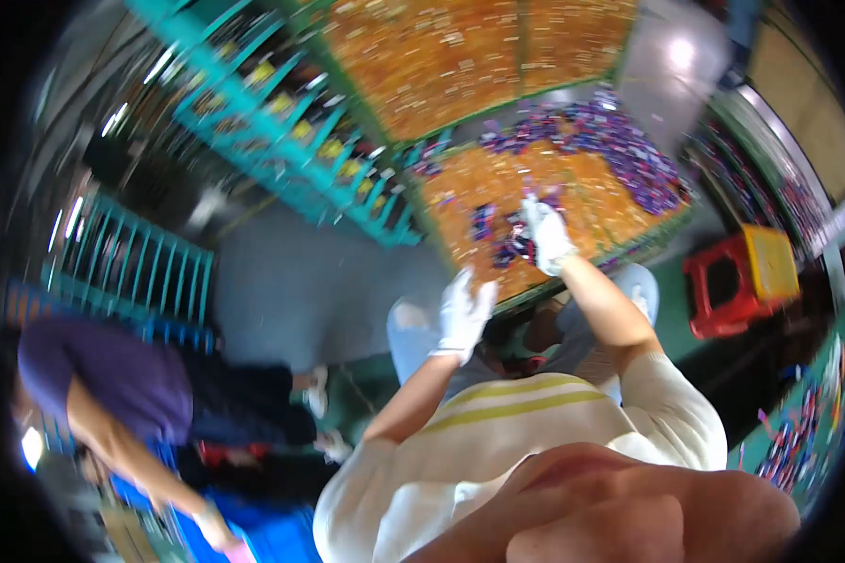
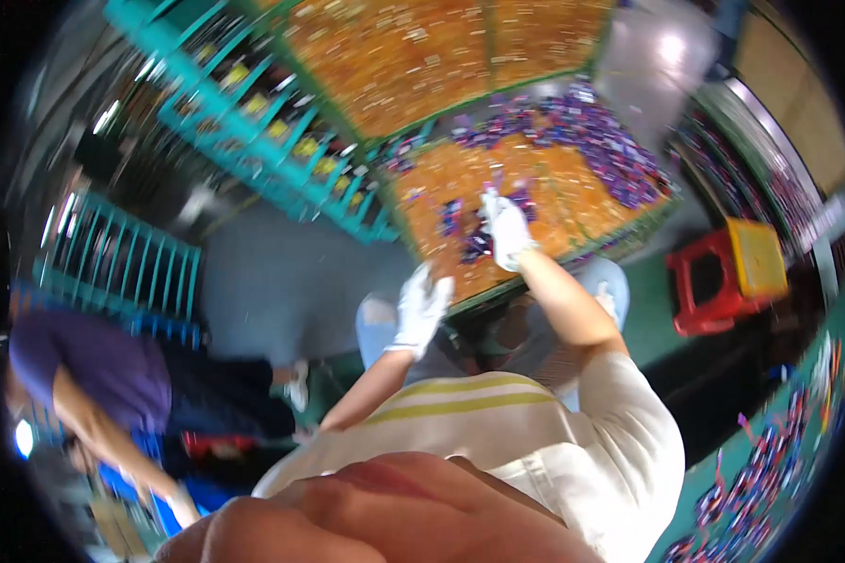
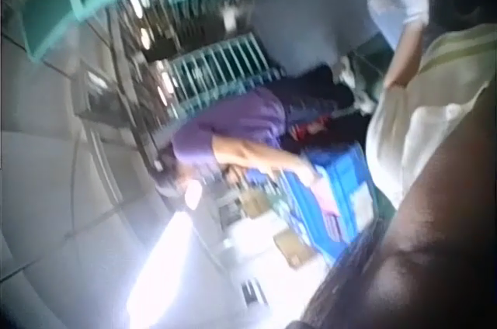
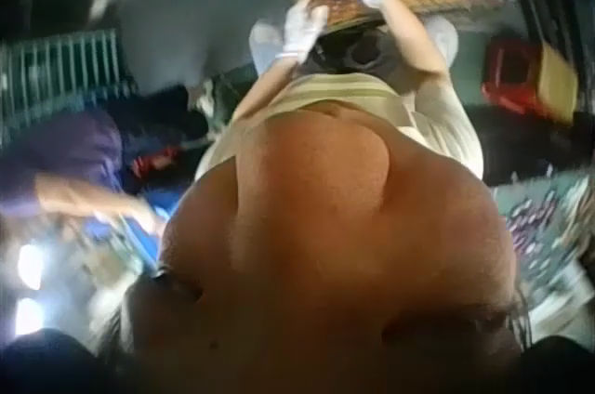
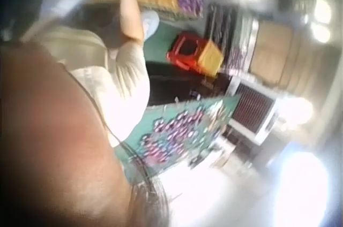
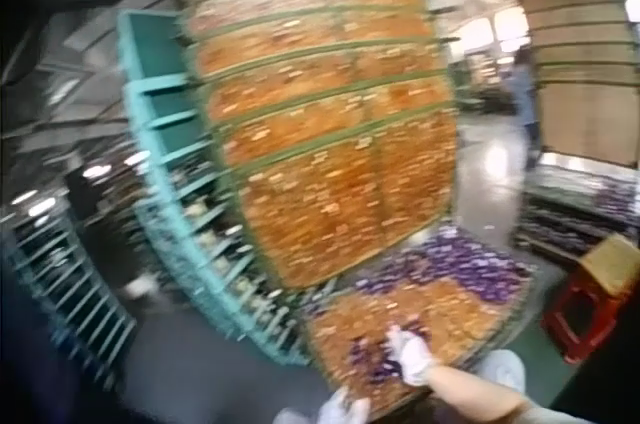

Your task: The person assembles electronic circuit board components by hand, connecting wires to a circuit board and inspecting plastic housings and other components.

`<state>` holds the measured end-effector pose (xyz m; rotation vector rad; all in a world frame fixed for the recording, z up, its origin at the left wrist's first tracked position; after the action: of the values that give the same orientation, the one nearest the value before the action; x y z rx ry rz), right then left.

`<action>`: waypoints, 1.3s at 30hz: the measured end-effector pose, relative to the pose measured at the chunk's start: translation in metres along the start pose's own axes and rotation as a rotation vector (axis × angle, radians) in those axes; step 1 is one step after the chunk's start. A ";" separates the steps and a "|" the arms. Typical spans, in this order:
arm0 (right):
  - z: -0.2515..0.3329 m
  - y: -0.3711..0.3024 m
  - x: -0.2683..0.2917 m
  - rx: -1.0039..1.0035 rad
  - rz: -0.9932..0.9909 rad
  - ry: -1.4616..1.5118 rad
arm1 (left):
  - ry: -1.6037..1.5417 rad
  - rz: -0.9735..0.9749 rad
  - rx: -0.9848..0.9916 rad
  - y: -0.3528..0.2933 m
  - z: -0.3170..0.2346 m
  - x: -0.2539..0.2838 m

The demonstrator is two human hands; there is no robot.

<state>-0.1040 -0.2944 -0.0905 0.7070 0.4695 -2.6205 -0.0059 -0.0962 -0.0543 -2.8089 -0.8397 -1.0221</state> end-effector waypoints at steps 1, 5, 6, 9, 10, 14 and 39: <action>0.018 -0.033 -0.027 -0.027 0.028 -0.042 | 0.335 -0.216 -0.349 -0.006 -0.035 0.016; 0.047 -0.097 -0.056 0.110 0.271 -0.146 | 0.369 -0.194 -0.576 0.005 -0.068 0.008; 0.051 -0.109 -0.063 0.049 0.185 -0.037 | 0.335 -0.203 -0.561 0.007 -0.065 0.005; 0.068 -0.141 -0.082 0.418 0.342 -0.066 | 0.215 -0.170 -0.574 0.009 -0.066 0.019; 0.056 -0.133 -0.066 0.483 0.289 -0.404 | 0.242 -0.185 -0.586 0.005 -0.068 0.027; 0.061 -0.142 -0.062 0.222 0.491 -0.303 | 0.282 -0.211 -0.695 -0.001 -0.077 0.058; 0.101 -0.180 -0.090 1.360 1.037 -1.416 | 0.089 1.014 -0.152 -0.010 -0.088 0.094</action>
<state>-0.1530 -0.1549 0.0792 -0.6126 -1.6275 -1.4206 -0.0030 -0.0612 0.0702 -2.6447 0.6649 -0.9809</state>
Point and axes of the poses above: each hand's wrist, its own y-axis towards the middle knuckle, its own x-axis out of the back of the hand, z = x × y, the point moved 3 cm from there along y, towards the middle knuckle, and after that the axes turned 9 degrees about y, right-handed, at the moved point
